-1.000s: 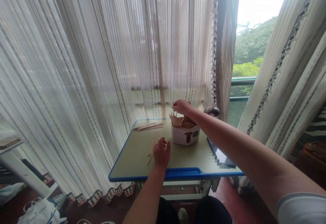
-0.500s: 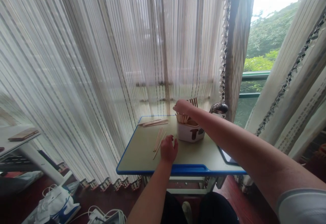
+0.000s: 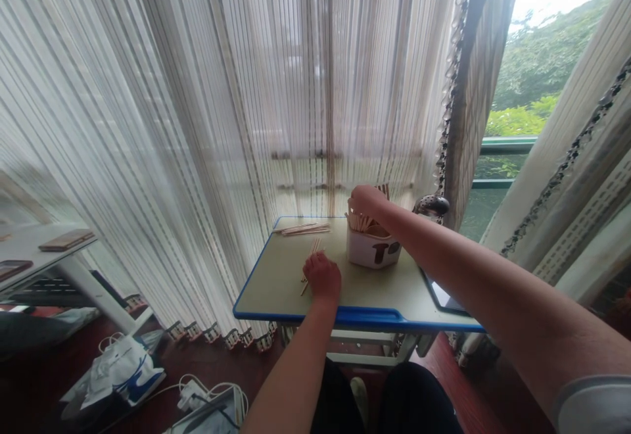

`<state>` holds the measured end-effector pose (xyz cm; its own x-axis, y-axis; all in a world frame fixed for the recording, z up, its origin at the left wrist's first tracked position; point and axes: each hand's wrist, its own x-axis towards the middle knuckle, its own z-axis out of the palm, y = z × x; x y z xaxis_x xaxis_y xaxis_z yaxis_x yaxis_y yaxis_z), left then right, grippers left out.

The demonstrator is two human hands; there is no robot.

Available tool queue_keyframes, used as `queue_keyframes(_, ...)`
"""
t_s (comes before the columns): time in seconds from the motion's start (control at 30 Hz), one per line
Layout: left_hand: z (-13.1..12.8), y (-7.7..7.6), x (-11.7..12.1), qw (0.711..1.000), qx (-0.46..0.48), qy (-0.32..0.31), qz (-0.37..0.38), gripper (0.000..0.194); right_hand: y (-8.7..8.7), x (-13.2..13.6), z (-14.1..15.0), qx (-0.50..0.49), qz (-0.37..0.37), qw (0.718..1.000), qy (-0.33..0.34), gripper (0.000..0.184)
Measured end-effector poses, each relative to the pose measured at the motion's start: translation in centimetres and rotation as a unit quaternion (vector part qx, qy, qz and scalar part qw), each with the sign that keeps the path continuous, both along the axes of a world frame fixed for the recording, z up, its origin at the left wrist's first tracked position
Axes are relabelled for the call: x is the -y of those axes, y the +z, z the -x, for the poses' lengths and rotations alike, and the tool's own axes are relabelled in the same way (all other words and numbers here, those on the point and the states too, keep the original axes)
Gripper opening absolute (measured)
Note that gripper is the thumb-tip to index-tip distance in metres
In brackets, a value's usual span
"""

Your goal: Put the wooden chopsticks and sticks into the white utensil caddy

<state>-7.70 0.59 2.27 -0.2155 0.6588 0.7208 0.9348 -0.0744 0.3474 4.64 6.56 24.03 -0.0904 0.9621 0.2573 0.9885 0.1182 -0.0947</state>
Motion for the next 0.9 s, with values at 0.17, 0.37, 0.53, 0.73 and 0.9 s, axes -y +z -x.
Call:
queue_keyframes(0.17,-0.2,-0.1,-0.1,0.984,-0.028,0.060,0.165,0.042,0.7,3.0,0.5,0.026,-0.075,0.997,0.016,0.028)
queue_keyframes(0.37,-0.4,0.5,0.3,0.968,-0.071,0.039,0.235,0.033,1.0,7.3,1.0,0.097,-0.096,0.988,0.070,0.030)
queue_keyframes(0.53,-0.4,0.6,0.5,0.977,-0.086,0.033,0.192,0.031,0.7,9.3,0.9,0.146,-0.022,0.986,0.070,0.031)
queue_keyframes(0.73,-0.4,0.6,1.3,0.986,-0.132,-0.085,0.061,0.038,-0.7,8.1,-0.2,0.145,0.073,0.984,0.071,0.031)
queue_keyframes(0.9,-0.3,0.4,1.3,0.983,-0.119,-0.050,0.132,0.033,-1.8,7.2,-0.8,0.150,0.124,0.974,0.117,0.027)
